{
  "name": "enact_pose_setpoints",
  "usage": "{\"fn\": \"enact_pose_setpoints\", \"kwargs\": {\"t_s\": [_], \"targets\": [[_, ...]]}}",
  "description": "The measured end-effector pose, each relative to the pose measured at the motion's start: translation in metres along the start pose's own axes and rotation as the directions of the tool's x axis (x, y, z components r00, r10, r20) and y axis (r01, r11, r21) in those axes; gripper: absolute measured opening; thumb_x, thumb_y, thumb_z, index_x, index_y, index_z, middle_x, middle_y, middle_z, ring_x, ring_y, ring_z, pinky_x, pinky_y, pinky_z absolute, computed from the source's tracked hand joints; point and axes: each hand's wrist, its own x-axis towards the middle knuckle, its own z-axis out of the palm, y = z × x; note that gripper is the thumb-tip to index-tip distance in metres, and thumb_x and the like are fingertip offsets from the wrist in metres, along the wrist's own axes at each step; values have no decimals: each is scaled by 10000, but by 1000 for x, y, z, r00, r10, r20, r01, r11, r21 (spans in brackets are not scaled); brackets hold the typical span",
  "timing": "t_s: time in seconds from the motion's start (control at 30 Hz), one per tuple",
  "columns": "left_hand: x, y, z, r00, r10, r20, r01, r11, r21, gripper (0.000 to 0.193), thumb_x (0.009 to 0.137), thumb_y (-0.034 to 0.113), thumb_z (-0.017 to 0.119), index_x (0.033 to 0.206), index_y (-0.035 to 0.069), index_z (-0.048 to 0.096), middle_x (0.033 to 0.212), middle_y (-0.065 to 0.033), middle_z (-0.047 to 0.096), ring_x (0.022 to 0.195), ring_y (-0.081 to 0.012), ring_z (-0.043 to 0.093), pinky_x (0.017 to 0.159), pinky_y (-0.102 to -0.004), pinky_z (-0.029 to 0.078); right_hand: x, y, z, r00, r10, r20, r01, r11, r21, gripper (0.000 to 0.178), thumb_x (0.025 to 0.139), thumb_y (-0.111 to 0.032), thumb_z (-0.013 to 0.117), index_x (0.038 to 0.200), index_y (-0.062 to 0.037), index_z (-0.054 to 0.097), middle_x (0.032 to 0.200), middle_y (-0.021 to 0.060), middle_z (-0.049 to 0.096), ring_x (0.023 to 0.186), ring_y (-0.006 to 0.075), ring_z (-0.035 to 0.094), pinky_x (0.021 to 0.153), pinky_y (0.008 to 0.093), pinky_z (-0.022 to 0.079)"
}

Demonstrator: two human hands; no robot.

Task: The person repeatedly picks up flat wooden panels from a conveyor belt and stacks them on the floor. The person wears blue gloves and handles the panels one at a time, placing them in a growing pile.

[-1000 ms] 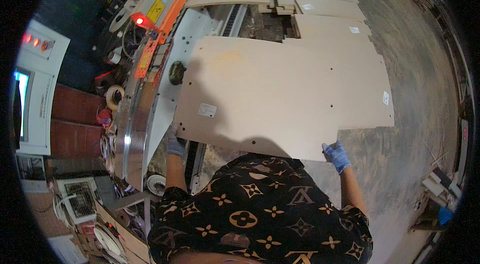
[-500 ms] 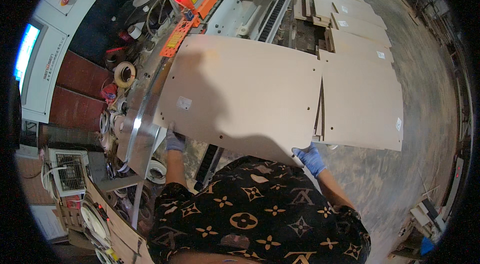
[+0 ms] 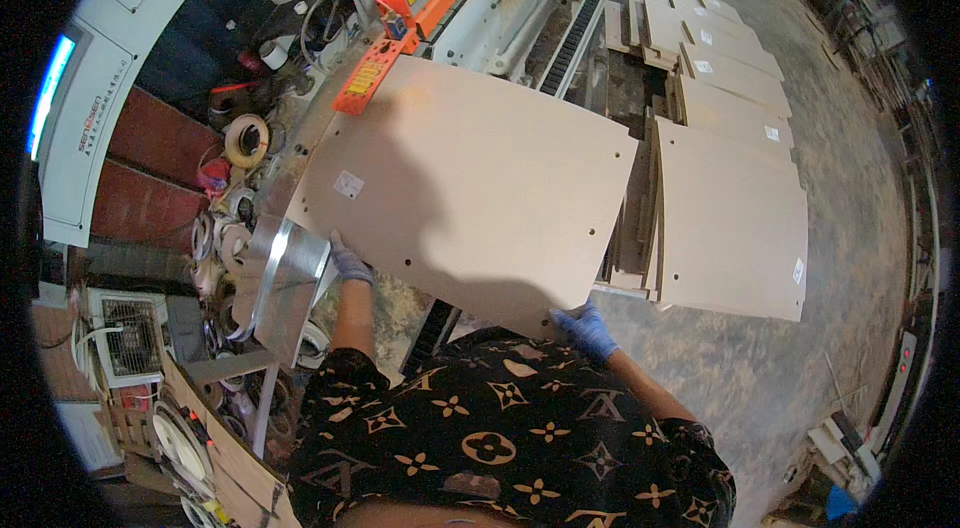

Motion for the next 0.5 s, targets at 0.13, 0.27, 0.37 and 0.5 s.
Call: {"fn": "enact_pose_setpoints", "kwargs": {"t_s": [0.13,0.27,0.37,0.5], "targets": [[4,0,1,992,-127,16,127,985,-114,602,889,464,423,1333,66,340,1325,-113,399,1159,-288,432,955,-421,374,3,4,4,1000,2,5,-2,997,84,396,802,-170,674,1083,28,478,916,116,635,822,176,613,714,307,525],[11,3,1,980,-193,42,197,969,-149,617,884,487,410,1335,71,346,1338,-111,390,1172,-296,423,964,-431,361,8,10,4,1000,18,15,-20,984,175,487,806,-181,671,1157,22,401,994,120,601,865,181,595,748,299,518],[18,5,9,978,-209,2,208,972,-107,641,878,510,400,1343,73,338,1333,-113,401,1180,-302,417,978,-432,344,18,11,1,993,-97,-73,103,992,78,550,802,-180,673,1205,-5,342,1021,118,577,909,196,578,779,301,515],[34,4,41,945,-307,111,317,944,-87,643,867,521,408,1336,83,362,1318,-121,427,1173,-307,428,978,-423,343,42,-3,-18,990,-136,-41,131,987,-91,593,813,-213,658,1251,-2,319,1137,163,567,1031,241,548,875,337,467]]}}
